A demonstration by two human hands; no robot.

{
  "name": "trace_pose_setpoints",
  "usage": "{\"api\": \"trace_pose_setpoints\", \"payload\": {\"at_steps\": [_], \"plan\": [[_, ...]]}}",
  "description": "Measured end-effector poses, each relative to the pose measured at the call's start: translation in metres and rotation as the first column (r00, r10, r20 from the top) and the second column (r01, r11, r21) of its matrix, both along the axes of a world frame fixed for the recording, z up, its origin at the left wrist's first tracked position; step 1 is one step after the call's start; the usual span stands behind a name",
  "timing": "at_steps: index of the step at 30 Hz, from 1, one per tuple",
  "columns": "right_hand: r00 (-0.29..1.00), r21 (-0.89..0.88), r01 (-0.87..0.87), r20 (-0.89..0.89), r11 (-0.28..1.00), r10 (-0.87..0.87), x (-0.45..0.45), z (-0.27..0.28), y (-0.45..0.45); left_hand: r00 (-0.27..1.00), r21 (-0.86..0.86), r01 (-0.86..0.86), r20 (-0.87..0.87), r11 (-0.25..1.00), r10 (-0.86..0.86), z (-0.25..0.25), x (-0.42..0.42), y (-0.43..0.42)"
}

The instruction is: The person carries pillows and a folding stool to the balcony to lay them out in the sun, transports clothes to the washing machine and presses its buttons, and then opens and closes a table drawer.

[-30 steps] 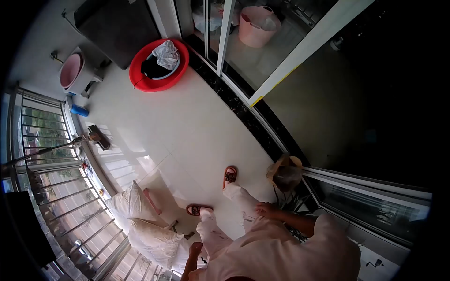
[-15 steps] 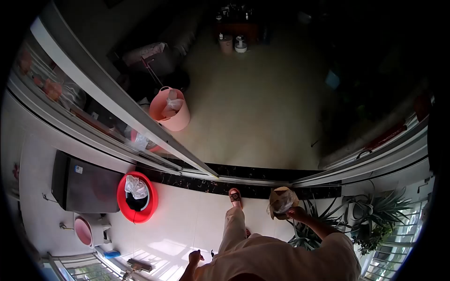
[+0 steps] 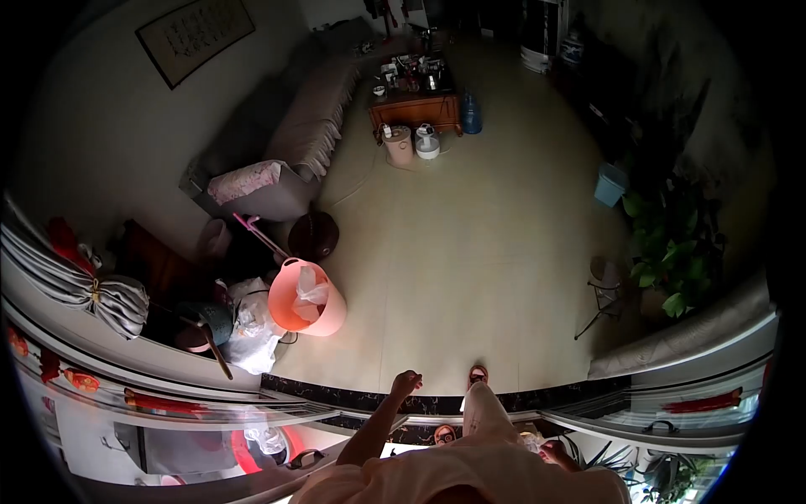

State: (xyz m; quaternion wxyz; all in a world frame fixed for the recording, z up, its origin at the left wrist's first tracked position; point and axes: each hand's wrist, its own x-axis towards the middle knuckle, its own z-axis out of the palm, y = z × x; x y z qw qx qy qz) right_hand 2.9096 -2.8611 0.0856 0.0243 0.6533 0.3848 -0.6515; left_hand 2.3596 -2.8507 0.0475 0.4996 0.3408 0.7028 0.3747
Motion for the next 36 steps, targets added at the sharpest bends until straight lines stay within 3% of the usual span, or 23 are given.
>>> {"api": "trace_pose_setpoints", "payload": {"at_steps": [2, 3, 5, 7, 9, 11, 12, 13, 15, 19, 21, 24, 27, 28, 29, 31, 32, 33, 34, 35, 36], "plan": [[0.987, -0.107, 0.146, 0.090, 0.984, -0.136, 0.014, -0.049, 0.015, 0.999, 0.077, -0.038, 0.039, 0.996, 0.035, 0.030, -0.022, 0.080], [0.971, -0.107, -0.113, 0.200, 0.988, 0.133, -0.001, -0.011, 0.047, 1.000, 0.111, -0.015, -0.012, 0.994, 0.016, 0.057, -0.030, 0.109], [0.938, -0.160, -0.294, -0.240, 0.943, 0.251, 0.025, -0.078, 0.105, 0.996, 0.181, -0.084, 0.012, 0.980, 0.083, 0.051, -0.059, 0.145], [0.949, 0.015, -0.265, -0.173, 0.964, 0.263, 0.022, -0.136, 0.157, 0.977, 0.072, -0.203, 0.074, 0.976, 0.198, 0.048, -0.079, 0.141], [0.978, 0.041, -0.208, -0.014, 0.977, 0.209, -0.054, -0.083, 0.264, 0.941, -0.277, -0.285, 0.102, 0.918, 0.323, 0.024, -0.101, 0.123], [0.981, 0.137, -0.194, 0.034, 0.971, 0.191, -0.147, -0.007, 0.368, 0.864, -0.482, -0.393, 0.096, 0.783, 0.493, 0.019, -0.107, 0.088], [0.971, 0.072, -0.239, 0.024, 0.968, 0.237, -0.169, -0.027, 0.421, 0.826, -0.523, -0.411, 0.131, 0.746, 0.548, 0.020, -0.108, 0.069], [0.958, 0.183, -0.271, -0.041, 0.945, 0.282, -0.190, -0.042, 0.471, 0.788, -0.519, -0.477, 0.105, 0.709, 0.607, 0.021, -0.104, 0.050], [0.910, 0.313, -0.396, 0.009, 0.863, 0.414, -0.260, -0.016, 0.571, 0.694, -0.621, -0.527, 0.079, 0.580, 0.715, 0.025, -0.105, 0.028], [0.906, 0.527, -0.295, -0.110, 0.797, 0.408, -0.377, 0.000, 0.732, 0.562, -0.760, -0.510, 0.061, 0.403, 0.825, 0.026, -0.130, 0.041], [0.911, 0.588, -0.236, -0.143, 0.774, 0.386, -0.423, 0.010, 0.778, 0.536, -0.775, -0.505, 0.065, 0.381, 0.842, 0.014, -0.160, 0.070], [0.921, 0.511, -0.260, -0.124, 0.820, 0.370, -0.469, 0.014, 0.813, 0.548, -0.749, -0.506, 0.105, 0.428, 0.830, -0.003, -0.238, 0.140], [0.906, 0.246, -0.410, -0.007, 0.878, 0.424, -0.503, 0.001, 0.826, 0.593, -0.625, -0.557, 0.162, 0.547, 0.788, -0.026, -0.364, 0.248], [0.906, 0.173, -0.423, 0.056, 0.889, 0.420, -0.512, -0.003, 0.827, 0.624, -0.568, -0.575, 0.160, 0.589, 0.765, -0.019, -0.408, 0.301], [0.930, 0.137, -0.368, 0.046, 0.919, 0.366, -0.519, -0.008, 0.827, 0.703, -0.494, -0.619, -0.001, 0.611, 0.711, 0.034, -0.446, 0.377], [0.972, 0.085, -0.234, 0.026, 0.968, 0.233, -0.541, -0.017, 0.832, 0.755, -0.340, -0.621, -0.015, 0.707, 0.656, 0.040, -0.538, 0.482], [0.963, 0.082, -0.264, 0.071, 0.961, 0.258, -0.562, 0.001, 0.837, 0.793, -0.285, -0.584, 0.003, 0.760, 0.609, 0.043, -0.582, 0.533], [0.794, 0.290, -0.605, 0.149, 0.741, 0.590, -0.569, -0.001, 0.849, 0.778, -0.230, -0.611, 0.005, 0.758, 0.629, 0.058, -0.618, 0.589], [0.627, 0.121, -0.775, 0.276, 0.620, 0.729, -0.574, -0.034, 0.868, 0.762, -0.171, -0.637, 0.012, 0.752, 0.648, 0.075, -0.650, 0.646], [0.654, 0.028, -0.742, 0.249, 0.670, 0.714, -0.583, -0.048, 0.886, 0.769, -0.106, -0.634, 0.027, 0.766, 0.639, 0.087, -0.678, 0.697], [0.779, -0.045, -0.598, 0.205, 0.800, 0.593, -0.596, -0.056, 0.909, 0.771, -0.050, -0.633, 0.044, 0.773, 0.635, 0.092, -0.702, 0.740]]}}
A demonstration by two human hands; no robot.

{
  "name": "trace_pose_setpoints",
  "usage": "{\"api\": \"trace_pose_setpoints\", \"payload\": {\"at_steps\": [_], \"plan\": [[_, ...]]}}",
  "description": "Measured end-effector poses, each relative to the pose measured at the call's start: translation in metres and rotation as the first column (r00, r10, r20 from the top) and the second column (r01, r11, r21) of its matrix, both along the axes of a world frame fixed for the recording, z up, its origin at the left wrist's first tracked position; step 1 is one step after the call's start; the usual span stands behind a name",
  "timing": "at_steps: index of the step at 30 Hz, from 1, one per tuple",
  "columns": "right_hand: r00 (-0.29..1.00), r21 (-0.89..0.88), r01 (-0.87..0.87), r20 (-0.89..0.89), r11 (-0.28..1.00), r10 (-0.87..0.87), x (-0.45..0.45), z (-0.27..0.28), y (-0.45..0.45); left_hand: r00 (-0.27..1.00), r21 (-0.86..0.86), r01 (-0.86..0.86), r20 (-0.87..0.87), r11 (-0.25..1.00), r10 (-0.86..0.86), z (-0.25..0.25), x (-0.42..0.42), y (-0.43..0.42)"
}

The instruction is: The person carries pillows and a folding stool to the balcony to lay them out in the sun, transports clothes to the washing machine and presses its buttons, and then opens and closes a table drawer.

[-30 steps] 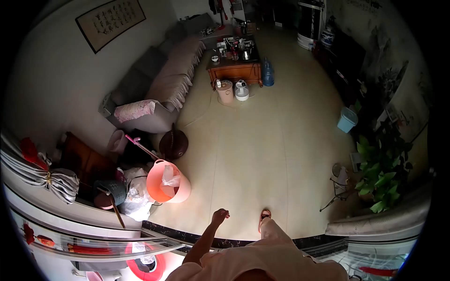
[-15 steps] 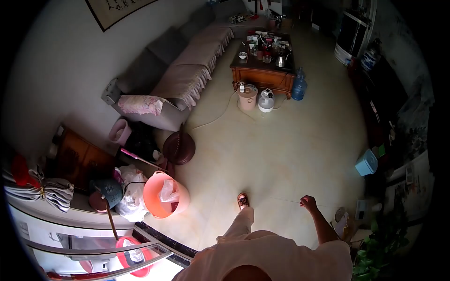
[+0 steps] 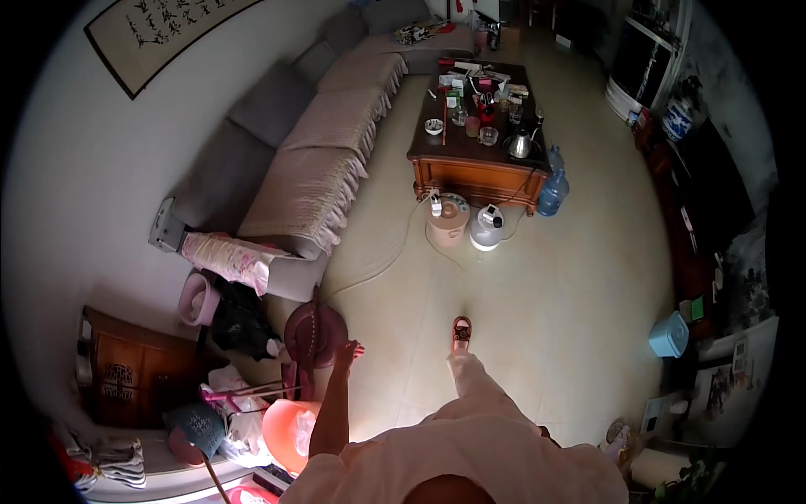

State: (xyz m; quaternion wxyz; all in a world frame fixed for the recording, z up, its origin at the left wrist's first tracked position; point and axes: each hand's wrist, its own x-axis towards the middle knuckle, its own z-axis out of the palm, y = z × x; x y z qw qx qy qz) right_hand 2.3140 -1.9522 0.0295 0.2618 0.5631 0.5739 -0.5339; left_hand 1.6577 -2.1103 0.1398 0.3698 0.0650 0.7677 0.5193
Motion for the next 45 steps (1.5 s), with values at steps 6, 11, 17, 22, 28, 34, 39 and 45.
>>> {"api": "trace_pose_setpoints", "payload": {"at_steps": [6, 11, 17, 22, 28, 34, 39, 45], "plan": [[0.924, 0.031, 0.370, -0.115, 0.929, -0.364, -0.175, -0.012, 0.207, 0.981, 0.135, 0.179, -0.101, 0.974, -0.166, -0.078, -0.102, 0.116], [0.900, 0.180, 0.263, -0.400, 0.948, -0.173, -0.401, 0.028, 0.429, 0.941, -0.215, -0.235, 0.196, 0.948, 0.278, -0.102, -0.128, 0.082], [0.754, 0.258, 0.247, -0.657, 0.934, -0.018, -0.655, 0.047, 0.608, 0.770, -0.529, -0.099, 0.495, 0.843, 0.401, -0.115, -0.243, 0.063], [0.867, 0.379, 0.131, -0.492, 0.916, 0.079, -0.737, -0.046, 0.633, 0.817, -0.518, -0.125, 0.430, 0.846, 0.384, -0.113, -0.443, 0.167], [0.965, -0.031, 0.200, -0.169, 0.979, -0.203, -0.823, 0.012, 0.591, 0.989, -0.169, -0.092, 0.099, 0.981, 0.110, -0.046, -0.735, 0.440], [0.990, 0.011, 0.083, -0.119, 0.996, -0.081, -0.934, 0.014, 0.663, 0.997, 0.023, 0.067, -0.048, 0.997, -0.066, -0.021, -0.913, 0.711], [0.790, -0.187, 0.558, -0.179, 0.809, -0.586, -1.054, -0.048, 0.819, 0.979, -0.109, 0.160, 0.141, 0.981, -0.144, -0.079, -0.998, 0.797], [0.744, 0.032, 0.459, -0.560, 0.888, -0.365, -1.278, 0.066, 1.090, 0.910, -0.430, 0.105, 0.405, 0.897, 0.088, -0.073, -1.049, 0.833]]}}
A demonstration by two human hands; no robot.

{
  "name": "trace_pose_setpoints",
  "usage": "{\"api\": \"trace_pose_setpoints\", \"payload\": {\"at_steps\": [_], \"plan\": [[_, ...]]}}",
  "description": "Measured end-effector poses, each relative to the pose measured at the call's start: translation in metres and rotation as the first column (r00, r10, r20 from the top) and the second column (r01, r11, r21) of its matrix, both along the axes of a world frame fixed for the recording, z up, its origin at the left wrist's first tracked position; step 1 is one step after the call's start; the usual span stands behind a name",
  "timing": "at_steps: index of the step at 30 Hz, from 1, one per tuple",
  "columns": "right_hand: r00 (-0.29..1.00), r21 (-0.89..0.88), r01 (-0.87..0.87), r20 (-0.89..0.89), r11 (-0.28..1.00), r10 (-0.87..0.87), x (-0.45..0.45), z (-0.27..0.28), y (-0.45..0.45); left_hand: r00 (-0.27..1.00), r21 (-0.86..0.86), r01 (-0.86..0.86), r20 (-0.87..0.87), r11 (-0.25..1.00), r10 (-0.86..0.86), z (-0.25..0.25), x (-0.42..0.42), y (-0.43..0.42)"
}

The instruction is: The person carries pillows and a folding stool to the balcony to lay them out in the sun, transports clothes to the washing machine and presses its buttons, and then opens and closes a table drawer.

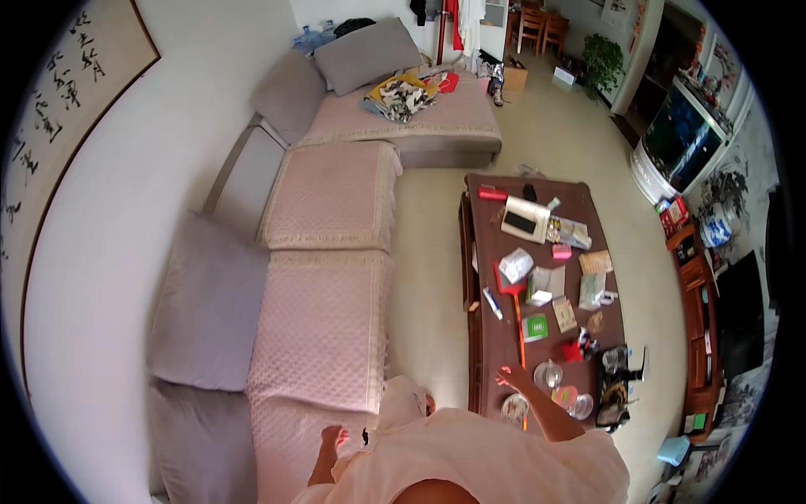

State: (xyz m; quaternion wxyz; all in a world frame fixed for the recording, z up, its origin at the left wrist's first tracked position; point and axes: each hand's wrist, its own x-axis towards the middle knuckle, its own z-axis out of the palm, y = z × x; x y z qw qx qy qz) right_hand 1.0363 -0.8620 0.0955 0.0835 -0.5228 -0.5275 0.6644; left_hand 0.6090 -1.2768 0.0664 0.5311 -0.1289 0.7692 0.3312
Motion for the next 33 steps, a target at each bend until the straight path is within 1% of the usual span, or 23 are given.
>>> {"api": "trace_pose_setpoints", "payload": {"at_steps": [1, 2, 3, 4, 6, 7, 8, 10, 11, 12, 13, 14, 15, 16, 17, 18, 20, 23, 26, 28, 31, 32, 33], "plan": [[1.000, 0.057, -0.025, 0.001, 0.998, 0.025, -0.031, 0.007, 0.040, 0.999, 0.006, 0.033, 0.026, 0.999, -0.033, -0.010, -0.016, 0.008], [0.999, 0.112, -0.049, 0.004, 0.992, 0.048, -0.055, 0.012, 0.075, 0.995, -0.097, -0.088, 0.047, 0.991, 0.093, -0.042, -0.028, 0.009], [0.999, 0.138, -0.048, -0.013, 0.989, 0.050, -0.073, 0.013, 0.107, 0.987, -0.113, -0.094, 0.117, 0.989, 0.107, -0.067, -0.048, 0.012], [0.998, 0.158, -0.043, -0.029, 0.986, 0.049, -0.090, 0.012, 0.134, 0.975, -0.137, -0.095, 0.185, 0.986, 0.119, -0.072, -0.070, 0.030], [0.998, 0.159, -0.018, -0.062, 0.987, 0.028, -0.117, 0.009, 0.177, 0.981, -0.128, -0.124, 0.135, 0.984, 0.141, -0.080, -0.115, 0.073], [0.995, 0.069, 0.076, -0.074, 0.995, -0.071, -0.122, -0.014, 0.195, 0.993, -0.085, -0.069, 0.095, 0.994, 0.077, -0.081, -0.145, 0.109], [0.986, -0.026, 0.157, -0.060, 0.987, -0.159, -0.116, -0.031, 0.208, 0.999, -0.020, 0.039, 0.024, 0.999, -0.039, -0.059, -0.167, 0.151], [0.982, -0.195, 0.189, 0.008, 0.962, -0.191, -0.114, -0.041, 0.221, 0.963, 0.099, 0.233, -0.161, 0.967, -0.215, 0.006, -0.212, 0.268], [0.986, -0.222, 0.118, 0.142, 0.968, -0.087, -0.117, -0.043, 0.230, 0.996, 0.113, -0.035, -0.078, 0.993, 0.044, -0.036, -0.247, 0.308], [0.963, -0.261, 0.050, 0.268, 0.964, 0.023, -0.118, -0.047, 0.237, 0.968, 0.101, 0.178, -0.197, 0.979, -0.156, -0.015, -0.271, 0.371], [0.948, -0.247, 0.061, 0.316, 0.967, 0.021, -0.122, -0.048, 0.244, 0.829, 0.087, 0.463, -0.393, 0.882, -0.397, -0.038, -0.306, 0.419], [0.931, -0.232, 0.068, 0.363, 0.970, 0.021, -0.123, -0.047, 0.254, 0.692, 0.195, 0.579, -0.631, 0.792, -0.351, -0.041, -0.325, 0.468], [0.923, -0.206, 0.081, 0.384, 0.975, 0.005, -0.132, -0.032, 0.267, 0.841, 0.200, 0.414, -0.458, 0.888, -0.289, -0.042, -0.350, 0.528], [0.915, -0.177, 0.090, 0.403, 0.980, -0.011, -0.149, -0.015, 0.282, 0.904, 0.385, 0.348, -0.380, 0.855, -0.197, -0.063, -0.375, 0.579], [0.907, -0.148, 0.099, 0.421, 0.984, -0.027, -0.167, 0.003, 0.298, 0.908, 0.385, 0.293, -0.397, 0.875, -0.130, -0.023, -0.373, 0.646], [0.914, -0.192, 0.135, 0.403, 0.972, -0.047, -0.162, -0.023, 0.317, 0.914, 0.426, 0.290, -0.390, 0.857, -0.115, -0.003, -0.379, 0.703], [0.933, -0.316, 0.204, 0.349, 0.927, -0.086, -0.150, -0.116, 0.366, 0.937, 0.528, 0.252, -0.342, 0.811, -0.068, 0.011, -0.390, 0.806], [0.935, -0.392, 0.190, 0.352, 0.900, -0.044, -0.153, -0.172, 0.469, 0.963, 0.579, 0.205, -0.265, 0.789, -0.056, 0.006, -0.390, 0.911], [0.939, -0.353, 0.055, 0.336, 0.934, 0.072, -0.203, -0.130, 0.606, 0.971, 0.507, 0.214, -0.205, 0.835, -0.124, -0.010, -0.396, 0.992], [0.945, -0.244, -0.097, 0.282, 0.965, 0.166, -0.278, -0.052, 0.713, 0.980, 0.503, 0.193, -0.136, 0.842, -0.144, -0.036, -0.400, 1.031], [0.907, 0.200, -0.346, 0.322, 0.917, 0.272, -0.344, -0.091, 0.899, 0.998, 0.448, 0.061, -0.035, 0.892, -0.050, -0.026, -0.411, 1.092], [0.939, 0.213, -0.341, 0.122, 0.916, 0.321, -0.380, -0.072, 0.958, 1.000, 0.460, 0.007, 0.014, 0.888, -0.015, -0.034, -0.418, 1.107], [0.783, 0.294, -0.567, 0.481, 0.769, 0.394, -0.448, -0.006, 1.008, 1.000, 0.446, -0.004, 0.019, 0.895, -0.005, -0.034, -0.424, 1.123]]}}
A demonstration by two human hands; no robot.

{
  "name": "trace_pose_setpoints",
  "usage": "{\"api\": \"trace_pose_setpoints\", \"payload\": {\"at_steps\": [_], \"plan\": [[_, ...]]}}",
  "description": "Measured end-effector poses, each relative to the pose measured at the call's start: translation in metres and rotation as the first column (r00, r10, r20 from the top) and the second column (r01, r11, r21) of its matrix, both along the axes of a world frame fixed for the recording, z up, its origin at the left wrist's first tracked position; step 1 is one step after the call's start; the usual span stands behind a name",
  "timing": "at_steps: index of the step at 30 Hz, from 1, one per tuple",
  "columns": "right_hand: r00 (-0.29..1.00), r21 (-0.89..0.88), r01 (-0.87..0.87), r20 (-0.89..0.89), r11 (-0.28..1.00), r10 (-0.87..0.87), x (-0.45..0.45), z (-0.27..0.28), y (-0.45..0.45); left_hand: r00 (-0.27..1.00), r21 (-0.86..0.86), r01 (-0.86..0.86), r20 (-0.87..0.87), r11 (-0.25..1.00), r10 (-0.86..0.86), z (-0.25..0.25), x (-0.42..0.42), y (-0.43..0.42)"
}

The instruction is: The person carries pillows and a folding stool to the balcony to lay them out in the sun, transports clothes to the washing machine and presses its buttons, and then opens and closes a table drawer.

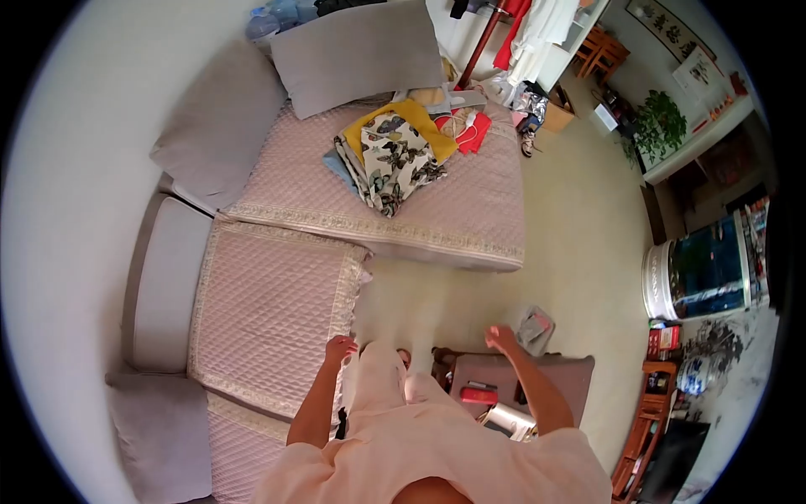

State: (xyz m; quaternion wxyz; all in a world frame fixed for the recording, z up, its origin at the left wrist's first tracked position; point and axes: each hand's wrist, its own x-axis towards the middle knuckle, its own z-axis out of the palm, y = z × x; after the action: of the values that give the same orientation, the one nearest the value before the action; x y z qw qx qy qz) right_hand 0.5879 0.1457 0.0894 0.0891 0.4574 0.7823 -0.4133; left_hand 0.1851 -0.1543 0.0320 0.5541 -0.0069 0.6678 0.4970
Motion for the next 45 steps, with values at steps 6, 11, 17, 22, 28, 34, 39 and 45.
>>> {"api": "trace_pose_setpoints", "payload": {"at_steps": [6, 11, 17, 22, 28, 34, 39, 45], "plan": [[0.849, -0.246, 0.108, -0.481, 0.963, -0.218, -0.230, -0.017, 0.228, 1.000, -0.061, -0.025, 0.004, 0.998, 0.025, -0.030, -0.054, 0.106], [0.860, -0.247, 0.216, -0.410, 0.945, -0.304, -0.383, -0.059, 0.342, 0.989, -0.046, -0.130, 0.068, 0.990, 0.133, -0.072, -0.104, 0.203], [0.959, 0.294, 0.253, -0.205, 0.922, -0.198, -0.457, -0.183, 0.462, 0.983, -0.028, -0.179, 0.030, 0.983, 0.180, -0.077, -0.152, 0.316], [0.973, 0.345, 0.201, 0.034, 0.917, -0.227, -0.496, -0.175, 0.499, 0.972, -0.023, -0.223, 0.067, 0.975, 0.224, -0.092, -0.167, 0.372], [0.983, -0.136, -0.015, -0.186, 0.991, -0.011, -0.502, -0.216, 0.521, 0.933, 0.057, -0.336, -0.118, 0.940, 0.340, -0.127, -0.160, 0.410], [0.969, -0.528, -0.238, -0.186, 0.815, 0.163, -0.422, -0.038, 0.479, 0.767, 0.017, -0.211, -0.617, 0.977, 0.176, -0.127, -0.212, 0.464], [0.782, -0.577, -0.503, 0.015, 0.644, 0.624, -0.375, -0.029, 0.484, 0.617, -0.330, 0.011, -0.741, 0.944, -0.266, -0.129, -0.221, 0.518], [0.992, 0.277, -0.107, -0.040, 0.955, 0.123, -0.383, -0.201, 0.612, 0.847, -0.325, -0.208, -0.532, 0.922, 0.003, -0.181, -0.201, 0.526]]}}
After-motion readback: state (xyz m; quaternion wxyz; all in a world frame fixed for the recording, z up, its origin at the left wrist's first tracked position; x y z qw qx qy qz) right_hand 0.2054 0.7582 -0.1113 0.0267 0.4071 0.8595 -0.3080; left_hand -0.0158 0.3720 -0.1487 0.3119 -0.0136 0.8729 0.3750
